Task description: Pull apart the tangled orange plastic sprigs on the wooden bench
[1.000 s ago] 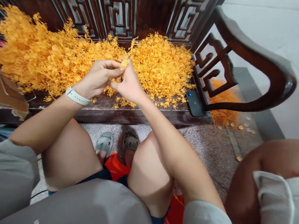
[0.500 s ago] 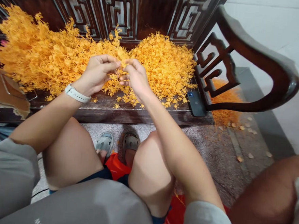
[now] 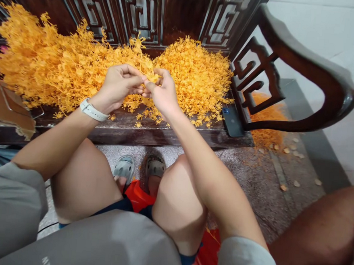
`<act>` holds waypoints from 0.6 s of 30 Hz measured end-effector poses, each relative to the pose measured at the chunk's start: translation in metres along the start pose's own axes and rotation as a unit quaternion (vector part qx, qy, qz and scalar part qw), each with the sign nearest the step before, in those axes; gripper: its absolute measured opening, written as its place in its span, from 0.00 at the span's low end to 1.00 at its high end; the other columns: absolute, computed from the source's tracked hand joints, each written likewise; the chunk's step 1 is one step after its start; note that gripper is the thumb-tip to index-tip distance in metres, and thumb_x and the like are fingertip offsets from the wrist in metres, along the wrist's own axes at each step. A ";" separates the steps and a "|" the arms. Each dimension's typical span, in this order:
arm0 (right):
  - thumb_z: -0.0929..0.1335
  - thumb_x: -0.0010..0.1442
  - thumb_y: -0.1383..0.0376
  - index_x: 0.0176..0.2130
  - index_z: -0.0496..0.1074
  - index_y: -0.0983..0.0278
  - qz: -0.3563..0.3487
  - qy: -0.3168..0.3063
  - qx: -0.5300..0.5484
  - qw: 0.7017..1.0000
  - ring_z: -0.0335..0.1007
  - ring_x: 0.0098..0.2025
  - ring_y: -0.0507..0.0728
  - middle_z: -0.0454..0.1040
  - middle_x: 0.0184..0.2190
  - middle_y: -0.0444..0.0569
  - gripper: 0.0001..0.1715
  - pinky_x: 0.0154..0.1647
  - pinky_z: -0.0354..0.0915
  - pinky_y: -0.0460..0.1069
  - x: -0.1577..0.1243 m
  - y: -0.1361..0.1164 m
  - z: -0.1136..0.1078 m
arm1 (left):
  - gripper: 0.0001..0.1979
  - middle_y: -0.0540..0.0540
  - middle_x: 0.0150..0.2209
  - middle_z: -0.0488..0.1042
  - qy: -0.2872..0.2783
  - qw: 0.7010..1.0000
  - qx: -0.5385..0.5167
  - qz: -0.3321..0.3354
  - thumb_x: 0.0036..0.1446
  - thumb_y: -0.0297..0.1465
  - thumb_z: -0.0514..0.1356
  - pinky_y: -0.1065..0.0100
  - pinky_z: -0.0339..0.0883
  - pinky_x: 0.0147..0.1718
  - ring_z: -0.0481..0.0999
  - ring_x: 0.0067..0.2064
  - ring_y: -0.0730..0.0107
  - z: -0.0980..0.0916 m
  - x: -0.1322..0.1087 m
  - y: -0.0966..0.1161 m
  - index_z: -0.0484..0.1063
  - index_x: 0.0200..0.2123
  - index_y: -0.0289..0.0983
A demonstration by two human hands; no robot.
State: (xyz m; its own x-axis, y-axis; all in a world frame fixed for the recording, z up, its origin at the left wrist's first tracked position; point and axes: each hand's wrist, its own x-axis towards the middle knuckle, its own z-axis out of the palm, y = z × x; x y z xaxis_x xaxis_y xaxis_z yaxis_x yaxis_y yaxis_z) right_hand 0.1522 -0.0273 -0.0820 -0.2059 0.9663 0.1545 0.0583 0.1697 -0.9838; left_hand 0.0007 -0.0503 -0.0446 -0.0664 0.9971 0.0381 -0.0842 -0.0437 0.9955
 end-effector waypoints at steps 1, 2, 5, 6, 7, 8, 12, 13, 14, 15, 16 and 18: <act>0.71 0.66 0.49 0.60 0.65 0.54 0.004 0.005 -0.006 1.000 0.77 0.46 0.60 0.72 0.50 0.51 0.28 0.45 0.80 0.60 0.002 0.001 -0.002 | 0.11 0.47 0.29 0.78 -0.006 1.000 0.004 0.003 0.52 0.24 0.73 0.64 0.79 0.36 0.81 0.32 0.69 0.001 -0.001 0.000 0.72 0.30 0.38; 0.70 0.67 0.47 0.59 0.65 0.54 0.005 0.013 -0.014 1.000 0.77 0.46 0.60 0.72 0.49 0.51 0.27 0.45 0.79 0.60 0.002 0.001 -0.003 | 0.12 0.48 0.28 0.78 -0.013 1.000 0.010 0.007 0.51 0.25 0.74 0.64 0.79 0.36 0.80 0.31 0.69 0.002 -0.002 0.000 0.72 0.30 0.38; 0.63 0.71 0.39 0.55 0.65 0.55 -0.023 0.055 -0.041 0.997 0.77 0.47 0.59 0.72 0.47 0.49 0.27 0.46 0.78 0.58 -0.002 -0.003 0.002 | 0.14 0.50 0.25 0.76 -0.047 0.998 0.026 0.033 0.49 0.27 0.76 0.67 0.78 0.31 0.79 0.28 0.70 0.007 -0.006 -0.004 0.71 0.29 0.38; 0.61 0.71 0.37 0.54 0.65 0.56 -0.042 0.074 -0.048 0.995 0.77 0.48 0.58 0.72 0.45 0.48 0.29 0.46 0.78 0.56 -0.005 -0.005 0.006 | 0.15 0.51 0.24 0.76 -0.059 0.997 0.029 0.048 0.49 0.27 0.76 0.68 0.77 0.30 0.78 0.28 0.71 0.009 -0.008 -0.006 0.71 0.29 0.38; 0.60 0.71 0.35 0.53 0.65 0.56 -0.062 0.093 -0.053 0.992 0.77 0.47 0.58 0.71 0.43 0.47 0.32 0.46 0.77 0.55 -0.007 -0.007 0.011 | 0.14 0.51 0.23 0.75 -0.069 0.995 0.031 0.065 0.49 0.27 0.75 0.69 0.76 0.29 0.78 0.27 0.72 0.011 -0.010 -0.007 0.71 0.28 0.38; 0.59 0.70 0.33 0.53 0.64 0.57 -0.080 0.110 -0.056 0.989 0.77 0.46 0.57 0.71 0.41 0.47 0.34 0.44 0.77 0.54 -0.009 -0.009 0.015 | 0.14 0.51 0.23 0.75 -0.077 0.993 0.033 0.083 0.49 0.26 0.75 0.70 0.75 0.28 0.77 0.27 0.73 0.013 -0.013 -0.007 0.70 0.27 0.38; 0.56 0.65 0.28 0.49 0.65 0.58 -0.120 0.148 -0.058 0.980 0.77 0.36 0.55 0.68 0.33 0.45 0.40 0.33 0.73 0.50 -0.008 -0.015 0.017 | 0.11 0.51 0.23 0.75 -0.104 0.986 0.048 0.118 0.49 0.23 0.72 0.71 0.71 0.28 0.75 0.26 0.74 0.019 -0.024 -0.004 0.71 0.27 0.37; 0.55 0.64 0.28 0.48 0.66 0.58 -0.126 0.151 -0.060 0.979 0.77 0.35 0.55 0.68 0.32 0.45 0.41 0.31 0.72 0.49 -0.006 -0.015 0.013 | 0.10 0.51 0.24 0.75 -0.108 0.986 0.049 0.116 0.50 0.23 0.71 0.71 0.71 0.28 0.75 0.26 0.74 0.019 -0.025 -0.003 0.72 0.27 0.37; 0.55 0.64 0.27 0.47 0.66 0.58 -0.130 0.151 -0.062 0.978 0.76 0.34 0.55 0.68 0.31 0.45 0.41 0.30 0.71 0.49 -0.004 -0.016 0.009 | 0.09 0.51 0.25 0.75 -0.112 0.986 0.047 0.112 0.50 0.23 0.70 0.70 0.71 0.28 0.75 0.27 0.74 0.019 -0.027 -0.001 0.73 0.28 0.37; 0.55 0.63 0.27 0.46 0.67 0.58 -0.132 0.150 -0.064 0.978 0.76 0.34 0.55 0.68 0.31 0.45 0.41 0.29 0.71 0.49 -0.002 -0.017 0.004 | 0.09 0.51 0.25 0.75 -0.117 0.986 0.043 0.107 0.51 0.23 0.70 0.70 0.71 0.29 0.74 0.27 0.74 0.019 -0.027 -0.001 0.73 0.28 0.37; 0.55 0.63 0.27 0.45 0.67 0.58 -0.136 0.144 -0.067 0.978 0.76 0.34 0.55 0.69 0.31 0.45 0.42 0.28 0.71 0.49 0.000 -0.018 -0.001 | 0.09 0.51 0.26 0.75 -0.124 0.987 0.037 0.101 0.51 0.24 0.70 0.70 0.71 0.30 0.74 0.28 0.74 0.019 -0.028 0.000 0.72 0.28 0.37; 0.55 0.62 0.27 0.42 0.68 0.58 -0.148 0.106 -0.082 0.980 0.77 0.34 0.56 0.69 0.31 0.46 0.42 0.28 0.71 0.49 0.001 -0.019 -0.010 | 0.09 0.50 0.27 0.74 -0.137 0.987 0.013 0.083 0.53 0.25 0.70 0.69 0.71 0.32 0.74 0.29 0.74 0.020 -0.028 0.000 0.71 0.28 0.37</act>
State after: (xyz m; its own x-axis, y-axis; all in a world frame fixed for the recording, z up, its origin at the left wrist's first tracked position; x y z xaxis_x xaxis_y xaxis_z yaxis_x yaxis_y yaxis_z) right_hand 0.1608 -0.0276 -0.0619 -0.0314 0.8857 0.4632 0.1864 0.4605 -0.8679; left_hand 0.0222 -0.0766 -0.0441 0.1951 0.9558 0.2202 -0.0699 -0.2104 0.9751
